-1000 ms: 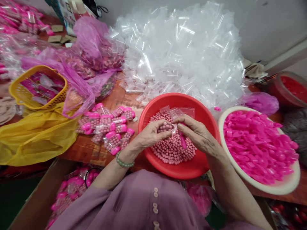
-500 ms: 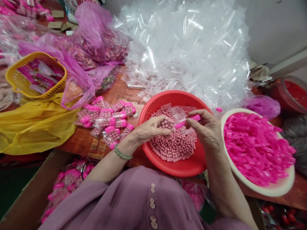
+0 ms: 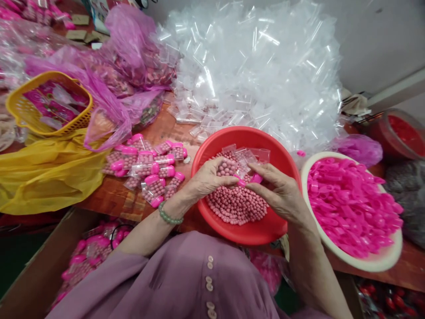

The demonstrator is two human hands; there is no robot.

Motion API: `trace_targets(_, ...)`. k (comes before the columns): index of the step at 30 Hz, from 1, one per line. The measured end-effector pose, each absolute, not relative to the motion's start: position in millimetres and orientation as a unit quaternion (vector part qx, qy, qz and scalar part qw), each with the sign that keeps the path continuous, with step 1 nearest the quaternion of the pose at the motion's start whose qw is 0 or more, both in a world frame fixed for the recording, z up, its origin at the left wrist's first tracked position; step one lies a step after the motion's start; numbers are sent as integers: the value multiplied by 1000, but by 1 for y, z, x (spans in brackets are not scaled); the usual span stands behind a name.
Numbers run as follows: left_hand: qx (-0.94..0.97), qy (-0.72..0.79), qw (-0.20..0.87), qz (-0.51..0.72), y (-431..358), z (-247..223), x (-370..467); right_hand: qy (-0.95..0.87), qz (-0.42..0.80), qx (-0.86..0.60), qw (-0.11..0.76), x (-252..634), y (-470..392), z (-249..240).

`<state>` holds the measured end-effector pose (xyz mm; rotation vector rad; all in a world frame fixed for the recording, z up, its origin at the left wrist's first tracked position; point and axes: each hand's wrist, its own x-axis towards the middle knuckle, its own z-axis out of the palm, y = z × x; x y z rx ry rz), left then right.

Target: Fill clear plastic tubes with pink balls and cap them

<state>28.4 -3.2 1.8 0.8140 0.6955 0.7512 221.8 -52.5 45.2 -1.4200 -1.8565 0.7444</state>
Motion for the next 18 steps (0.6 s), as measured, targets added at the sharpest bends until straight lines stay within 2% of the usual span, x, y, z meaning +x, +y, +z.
trace_targets(4,406,329,790,319,-3,7,28,-781,275,-514,224,219,-53,51)
trace_targets(7,414,321,794,308,-3,7,29,-784,252,-525,214,210,-53,50)
trace_targets(12,399,301,807,316,-4,6,29,-730,286,-544,299,206,-52,41)
trace_targets(16,395,268,820,315,-4,8,24,-585,391,-562,434,211,-46,35)
trace_targets(18,430,241,816,302,-5,9,22,-518,402,-572,493,213,-44,35)
